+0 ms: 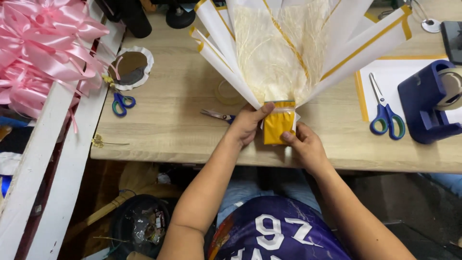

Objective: The person assembles a decorative fan by folding white paper sheets with gold edges and securing them to a central handle using clear tape. They repeatedly fold, align, and tape the paper layers to form a fan shape.

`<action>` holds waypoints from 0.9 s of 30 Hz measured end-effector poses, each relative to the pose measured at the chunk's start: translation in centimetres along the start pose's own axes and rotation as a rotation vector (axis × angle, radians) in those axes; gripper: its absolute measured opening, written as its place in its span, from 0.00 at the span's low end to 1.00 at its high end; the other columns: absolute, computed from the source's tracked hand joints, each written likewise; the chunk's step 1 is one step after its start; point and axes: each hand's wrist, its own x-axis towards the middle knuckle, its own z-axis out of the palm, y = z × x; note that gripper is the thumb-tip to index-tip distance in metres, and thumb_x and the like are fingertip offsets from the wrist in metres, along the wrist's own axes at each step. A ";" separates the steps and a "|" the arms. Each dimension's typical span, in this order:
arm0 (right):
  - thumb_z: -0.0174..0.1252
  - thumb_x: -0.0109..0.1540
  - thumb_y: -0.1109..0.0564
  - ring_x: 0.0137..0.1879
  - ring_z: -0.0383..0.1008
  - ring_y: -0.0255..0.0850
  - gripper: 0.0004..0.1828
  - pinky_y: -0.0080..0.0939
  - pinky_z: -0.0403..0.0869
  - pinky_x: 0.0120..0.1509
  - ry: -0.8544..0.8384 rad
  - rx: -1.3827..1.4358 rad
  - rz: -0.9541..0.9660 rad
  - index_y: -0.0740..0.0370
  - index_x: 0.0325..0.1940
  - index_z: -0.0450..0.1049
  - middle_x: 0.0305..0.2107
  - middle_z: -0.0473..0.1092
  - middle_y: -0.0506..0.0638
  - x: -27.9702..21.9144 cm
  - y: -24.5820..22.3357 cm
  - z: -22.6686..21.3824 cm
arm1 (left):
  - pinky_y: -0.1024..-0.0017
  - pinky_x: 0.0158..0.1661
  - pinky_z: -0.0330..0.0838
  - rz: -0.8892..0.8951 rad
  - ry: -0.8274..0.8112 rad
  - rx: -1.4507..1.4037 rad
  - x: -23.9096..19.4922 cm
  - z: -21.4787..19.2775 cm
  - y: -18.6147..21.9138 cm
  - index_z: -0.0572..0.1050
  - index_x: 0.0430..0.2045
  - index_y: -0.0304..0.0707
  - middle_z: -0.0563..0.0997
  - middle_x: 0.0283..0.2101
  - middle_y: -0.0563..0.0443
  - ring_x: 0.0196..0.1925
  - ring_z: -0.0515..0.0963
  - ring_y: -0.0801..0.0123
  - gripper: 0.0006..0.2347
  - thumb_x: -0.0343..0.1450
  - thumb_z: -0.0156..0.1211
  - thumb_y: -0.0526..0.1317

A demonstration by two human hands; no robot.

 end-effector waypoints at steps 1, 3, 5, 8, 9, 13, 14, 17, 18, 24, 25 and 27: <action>0.64 0.65 0.43 0.43 0.73 0.42 0.26 0.42 0.72 0.53 -0.002 -0.020 -0.006 0.64 0.58 0.74 0.36 0.75 0.54 0.0 -0.1 0.0 | 0.54 0.65 0.66 -0.022 -0.004 -0.012 -0.1 0.0 0.2 0.63 0.65 0.25 0.74 0.61 0.38 0.63 0.72 0.56 0.37 0.66 0.76 0.48; 0.63 0.65 0.45 0.44 0.72 0.41 0.25 0.42 0.72 0.53 0.010 0.013 -0.010 0.64 0.59 0.73 0.36 0.74 0.53 -0.1 -0.3 0.1 | 0.53 0.64 0.67 0.004 0.020 0.031 -0.4 0.7 0.2 0.63 0.65 0.25 0.73 0.61 0.39 0.63 0.72 0.55 0.36 0.67 0.73 0.48; 0.63 0.65 0.47 0.44 0.71 0.39 0.24 0.41 0.71 0.53 0.021 0.045 -0.011 0.65 0.59 0.72 0.36 0.72 0.51 -0.3 -0.8 0.4 | 0.52 0.64 0.67 0.027 0.047 0.073 -0.8 0.7 0.4 0.62 0.65 0.25 0.72 0.61 0.39 0.63 0.71 0.54 0.35 0.69 0.71 0.48; 0.64 0.65 0.46 0.42 0.72 0.40 0.24 0.42 0.72 0.51 0.044 0.048 -0.010 0.65 0.59 0.73 0.34 0.74 0.53 -0.5 -1.5 0.8 | 0.51 0.61 0.71 0.123 0.178 0.412 -1.1 -0.2 0.7 0.65 0.61 0.28 0.76 0.58 0.35 0.62 0.76 0.47 0.35 0.67 0.71 0.54; 0.64 0.65 0.46 0.42 0.72 0.40 0.24 0.42 0.72 0.51 0.049 0.044 -0.013 0.65 0.58 0.73 0.34 0.73 0.53 -0.5 -1.4 0.9 | 0.55 0.57 0.74 0.140 0.323 0.517 -1.1 -0.6 0.5 0.67 0.55 0.33 0.77 0.52 0.40 0.57 0.78 0.52 0.33 0.65 0.71 0.57; 0.64 0.65 0.47 0.40 0.71 0.40 0.23 0.42 0.72 0.49 0.063 0.027 -0.016 0.65 0.57 0.73 0.33 0.72 0.52 -0.7 -1.1 1.0 | 0.55 0.47 0.78 0.259 0.489 0.701 -0.8 -1.8 0.4 0.74 0.37 0.36 0.80 0.37 0.43 0.46 0.83 0.52 0.25 0.68 0.63 0.62; 0.64 0.65 0.47 0.40 0.71 0.40 0.23 0.42 0.72 0.49 0.059 0.027 -0.013 0.65 0.57 0.73 0.33 0.72 0.52 -0.7 -1.2 1.1 | 0.55 0.47 0.78 0.256 0.493 0.701 -0.6 -1.8 0.1 0.74 0.37 0.36 0.80 0.37 0.43 0.46 0.83 0.52 0.25 0.68 0.63 0.62; 0.65 0.65 0.47 0.36 0.72 0.38 0.20 0.38 0.71 0.46 0.072 0.006 -0.005 0.64 0.52 0.74 0.29 0.72 0.50 -1.0 -1.2 1.4 | 0.58 0.30 0.76 0.592 0.548 0.826 0.4 -2.1 -0.7 0.76 0.24 0.35 0.77 0.24 0.40 0.32 0.82 0.46 0.17 0.72 0.59 0.51; 0.65 0.65 0.47 0.37 0.71 0.38 0.20 0.38 0.71 0.46 0.075 -0.001 -0.001 0.64 0.52 0.74 0.29 0.72 0.51 -1.1 -1.0 1.5 | 0.59 0.29 0.75 0.641 0.578 0.878 0.8 -2.3 -1.0 0.76 0.22 0.35 0.76 0.23 0.39 0.31 0.82 0.45 0.16 0.73 0.59 0.50; 0.65 0.66 0.48 0.37 0.71 0.38 0.19 0.37 0.71 0.46 0.076 -0.030 -0.005 0.64 0.51 0.74 0.29 0.73 0.51 -0.9 -0.8 1.3 | 0.56 0.29 0.75 0.651 0.559 0.936 0.5 -2.2 -0.2 0.76 0.23 0.33 0.76 0.23 0.38 0.31 0.81 0.42 0.17 0.75 0.55 0.49; 0.65 0.66 0.48 0.37 0.71 0.39 0.19 0.39 0.72 0.47 0.073 -0.042 -0.002 0.65 0.52 0.73 0.30 0.73 0.52 -0.7 -0.4 1.1 | 0.55 0.29 0.75 0.647 0.552 0.937 0.4 -2.1 0.0 0.76 0.23 0.32 0.76 0.23 0.37 0.31 0.81 0.41 0.17 0.75 0.55 0.48; 0.66 0.66 0.48 0.34 0.71 0.37 0.18 0.37 0.71 0.45 0.076 -0.060 0.011 0.64 0.50 0.74 0.28 0.72 0.50 -0.7 0.0 0.9 | 0.55 0.31 0.75 0.614 0.548 0.927 0.5 -2.2 0.0 0.76 0.23 0.32 0.76 0.23 0.38 0.32 0.81 0.41 0.17 0.75 0.55 0.49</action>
